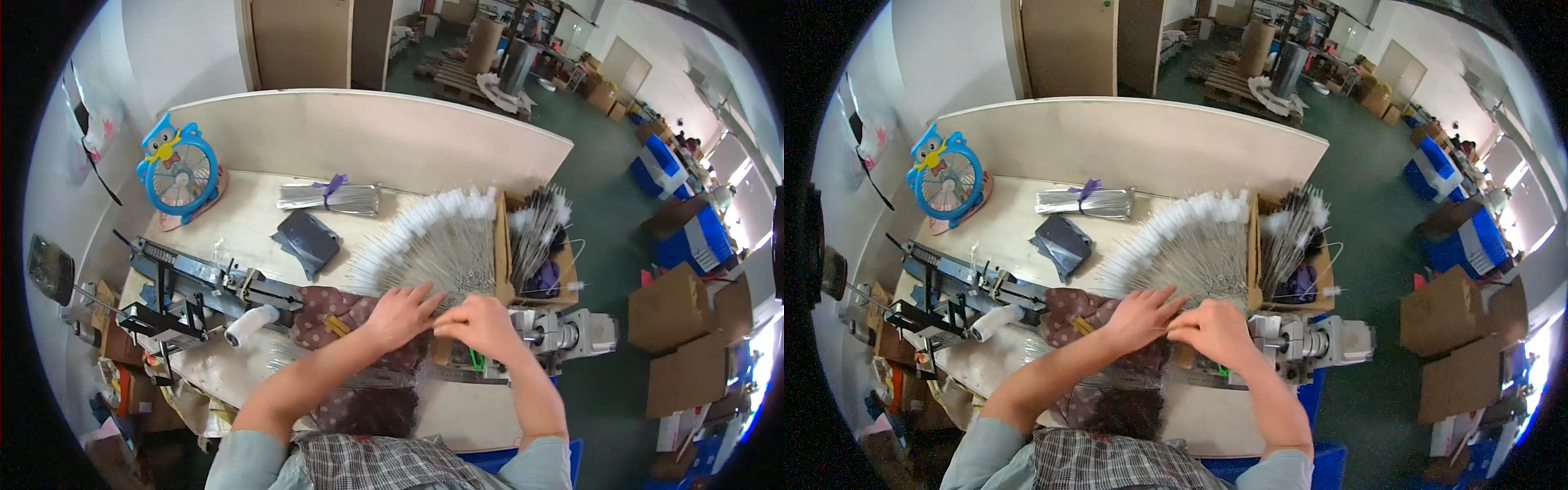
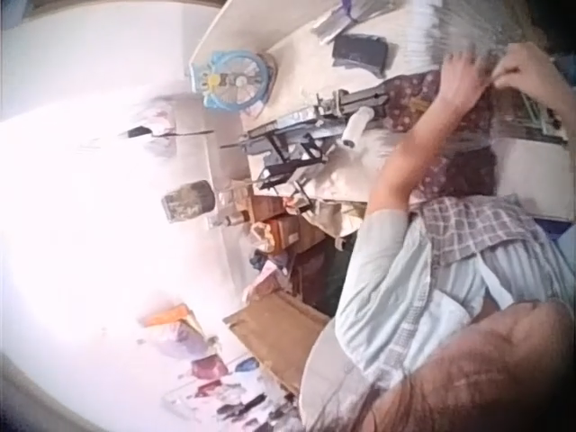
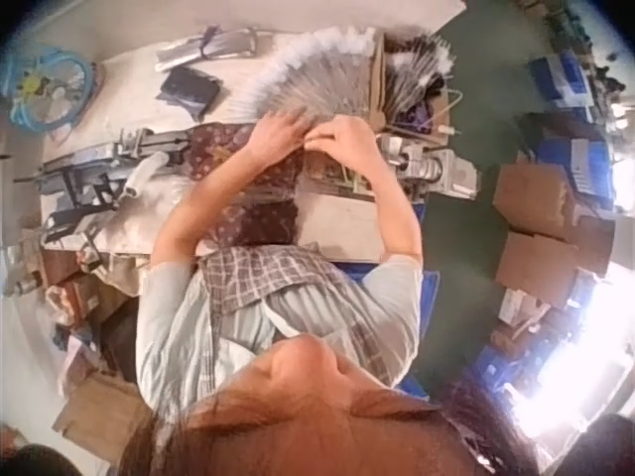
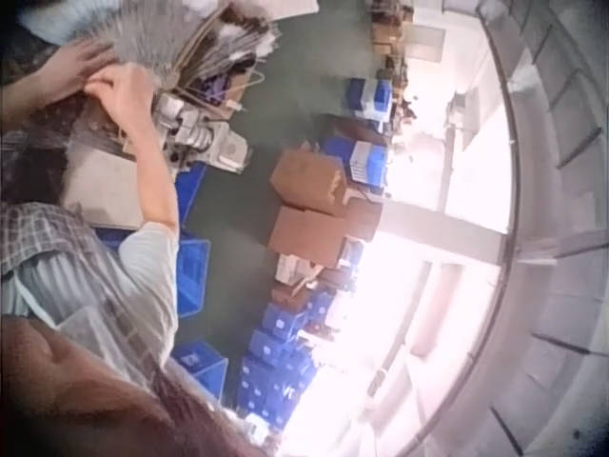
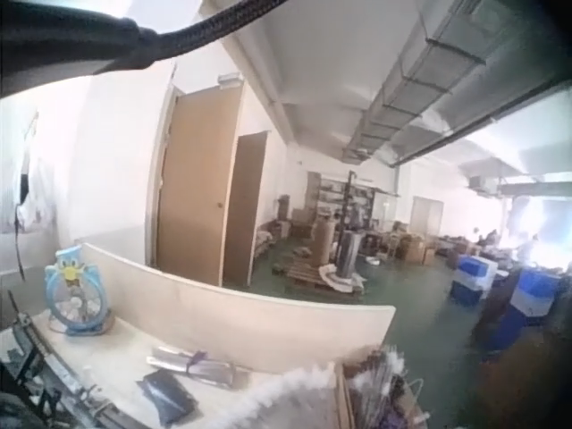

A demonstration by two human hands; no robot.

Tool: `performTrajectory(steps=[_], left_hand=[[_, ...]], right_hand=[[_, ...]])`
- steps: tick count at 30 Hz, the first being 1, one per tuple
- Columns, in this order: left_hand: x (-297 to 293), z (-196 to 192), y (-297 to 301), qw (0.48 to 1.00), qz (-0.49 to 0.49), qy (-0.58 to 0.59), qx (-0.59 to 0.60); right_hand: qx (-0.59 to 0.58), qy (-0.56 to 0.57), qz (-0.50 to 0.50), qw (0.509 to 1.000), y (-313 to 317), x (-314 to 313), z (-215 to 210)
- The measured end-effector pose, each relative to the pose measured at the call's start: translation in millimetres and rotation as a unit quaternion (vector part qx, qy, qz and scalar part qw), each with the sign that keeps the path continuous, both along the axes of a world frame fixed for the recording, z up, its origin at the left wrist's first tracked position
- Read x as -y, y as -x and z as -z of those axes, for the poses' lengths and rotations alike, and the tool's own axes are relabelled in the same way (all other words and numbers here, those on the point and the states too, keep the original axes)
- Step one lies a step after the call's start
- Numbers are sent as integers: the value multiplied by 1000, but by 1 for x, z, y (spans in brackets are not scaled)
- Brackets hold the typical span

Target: The person is assembling small metal pins or rods into a mechanical jig or holder as part of a manufacturing process.

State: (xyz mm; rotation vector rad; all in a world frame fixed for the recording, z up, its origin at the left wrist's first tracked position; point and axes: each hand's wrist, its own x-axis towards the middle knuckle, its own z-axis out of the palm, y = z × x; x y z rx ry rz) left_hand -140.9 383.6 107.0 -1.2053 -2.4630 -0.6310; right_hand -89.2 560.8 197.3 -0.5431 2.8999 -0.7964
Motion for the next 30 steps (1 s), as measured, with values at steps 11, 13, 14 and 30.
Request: performTrajectory(steps=[11,13,14,30], left_hand=[[163,-28,-101,939,-173,-195,225],[172,-26,-107,924,-198,-218,243],[174,-24,-107,914,-205,-234,262],[144,-18,-96,878,-153,-287,351]], right_hand=[[-181,36,5,983,33,45,5],[-199,-54,73,976,28,29,11],[-200,-63,75,975,23,18,12],[-55,128,-111,984,43,96,6]])
